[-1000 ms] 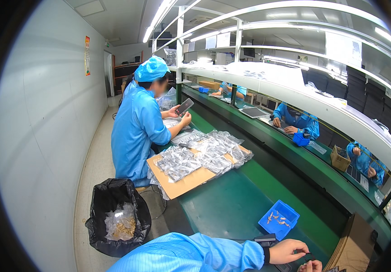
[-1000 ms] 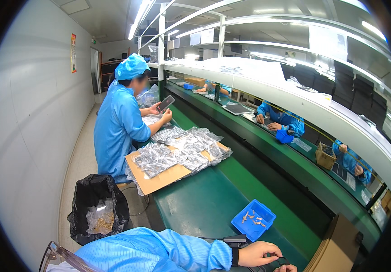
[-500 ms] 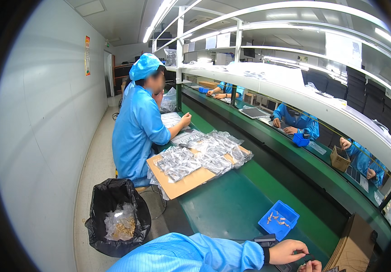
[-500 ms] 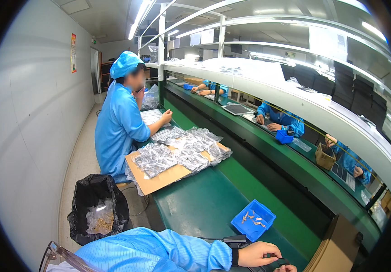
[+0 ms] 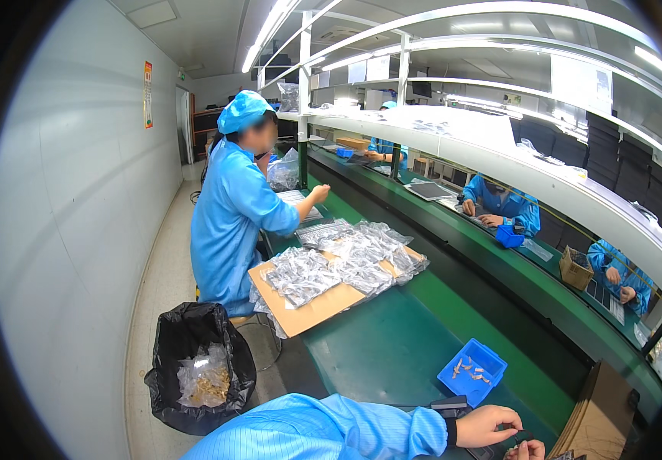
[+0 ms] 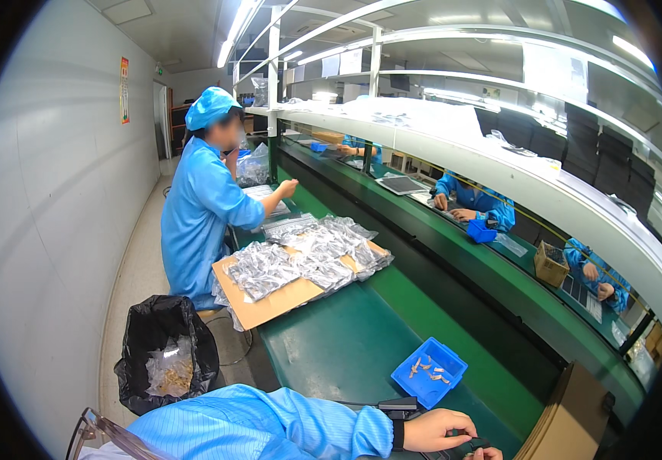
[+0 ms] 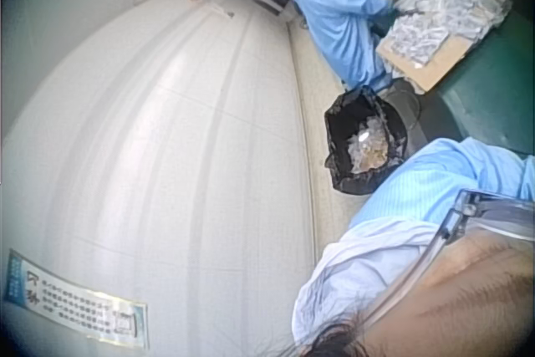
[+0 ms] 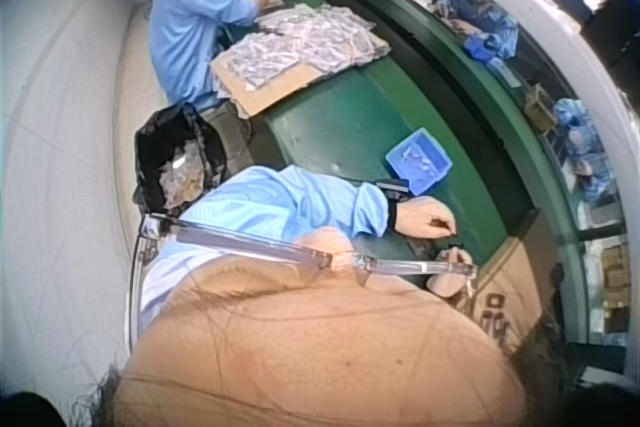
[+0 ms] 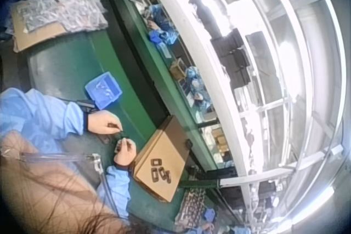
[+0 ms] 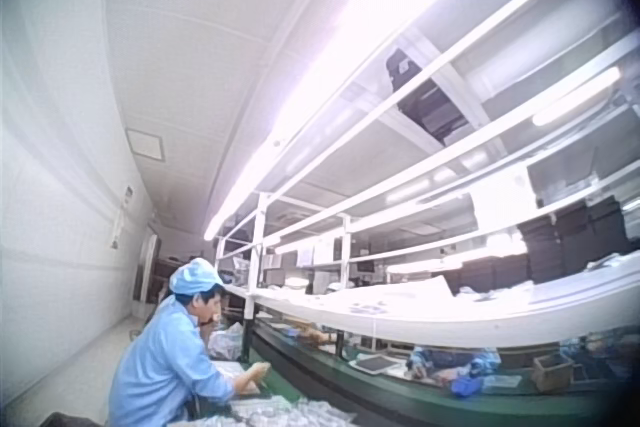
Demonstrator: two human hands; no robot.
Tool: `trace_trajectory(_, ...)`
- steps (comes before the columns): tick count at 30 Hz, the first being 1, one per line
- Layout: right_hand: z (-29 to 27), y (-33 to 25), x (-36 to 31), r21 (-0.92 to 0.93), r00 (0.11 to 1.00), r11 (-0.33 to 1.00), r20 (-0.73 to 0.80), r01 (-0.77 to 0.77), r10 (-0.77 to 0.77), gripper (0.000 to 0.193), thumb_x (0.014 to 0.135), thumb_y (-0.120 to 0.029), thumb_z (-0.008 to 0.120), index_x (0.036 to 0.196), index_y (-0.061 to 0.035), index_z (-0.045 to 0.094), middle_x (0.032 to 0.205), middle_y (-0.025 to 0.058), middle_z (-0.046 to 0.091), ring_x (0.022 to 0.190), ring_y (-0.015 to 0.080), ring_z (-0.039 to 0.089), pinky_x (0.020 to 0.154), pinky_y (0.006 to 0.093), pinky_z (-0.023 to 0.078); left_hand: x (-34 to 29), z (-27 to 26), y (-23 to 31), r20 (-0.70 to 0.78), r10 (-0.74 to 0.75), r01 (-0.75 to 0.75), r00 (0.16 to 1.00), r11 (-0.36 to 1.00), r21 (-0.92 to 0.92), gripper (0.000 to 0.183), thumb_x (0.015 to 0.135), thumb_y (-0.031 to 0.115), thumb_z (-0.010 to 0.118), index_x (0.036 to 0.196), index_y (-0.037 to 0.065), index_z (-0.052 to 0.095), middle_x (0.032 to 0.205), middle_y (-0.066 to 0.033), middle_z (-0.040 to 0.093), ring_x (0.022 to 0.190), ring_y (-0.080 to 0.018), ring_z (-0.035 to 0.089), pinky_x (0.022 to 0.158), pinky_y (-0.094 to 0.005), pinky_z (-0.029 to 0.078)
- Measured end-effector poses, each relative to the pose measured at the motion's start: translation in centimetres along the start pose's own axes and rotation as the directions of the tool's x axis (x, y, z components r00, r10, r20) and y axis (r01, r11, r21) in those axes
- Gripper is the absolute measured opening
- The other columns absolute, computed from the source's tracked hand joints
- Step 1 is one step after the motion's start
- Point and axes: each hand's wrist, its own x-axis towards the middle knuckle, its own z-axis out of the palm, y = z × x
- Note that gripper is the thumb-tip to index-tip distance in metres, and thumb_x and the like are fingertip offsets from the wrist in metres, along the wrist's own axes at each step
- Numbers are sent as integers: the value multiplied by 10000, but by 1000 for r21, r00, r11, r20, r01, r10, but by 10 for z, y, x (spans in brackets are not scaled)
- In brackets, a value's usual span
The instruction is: Manually assemble small electronic or plastic components by inserting metal pins and small parts into a black housing.
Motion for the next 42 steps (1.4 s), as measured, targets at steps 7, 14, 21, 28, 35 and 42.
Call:
trace_trajectory(7,-2,3,1,-17,999,999,3,36,-36,148,888,-50,672,994,-49,569,741,75,591,624,151,559,558,273,485,0,-1,3,12,-15,15,1000,1000,-2,153,927,153,595,1000,21,624,918,-68,635,720,-171,592,627,-278,475)
trace_trajectory(14,2,-2,0,-35,999,998,6,54,-54,124,885,-57,678,959,-40,581,733,71,593,618,143,553,543,270,473,0,1,1,-3,24,-24,1000,1000,18,150,925,147,594,997,18,623,916,-71,633,722,-173,592,629,-282,476)
trace_trajectory(21,-1,3,2,-41,998,998,5,55,-55,126,884,-72,682,948,-36,581,727,74,593,612,145,547,541,270,461,0,1,1,10,8,-8,1000,1000,-4,146,920,136,594,996,15,623,924,-80,635,743,-193,606,642,-289,485)
trace_trajectory(28,-1,3,1,-44,999,998,2,36,-36,124,886,-62,676,957,-36,577,729,74,590,618,147,547,544,272,463,0,1,6,1,-12,12,1000,1000,-22,152,889,146,612,963,14,624,904,-104,643,793,-246,621,659,-321,487)
trace_trajectory(35,-3,6,3,-26,999,998,9,51,-51,108,883,-42,671,944,-39,582,720,68,578,616,147,546,537,276,465,-1,2,4,-5,-6,6,1000,1000,-20,150,885,145,616,962,17,626,895,-103,644,776,-244,617,657,-325,481)
trace_trajectory(42,-3,4,3,6,1000,1000,-25,19,-19,113,886,-28,663,957,-43,576,728,65,571,617,148,542,534,280,464,0,2,4,6,-9,9,1000,999,-33,139,870,130,635,947,15,632,873,-103,650,785,-241,630,664,-321,492)
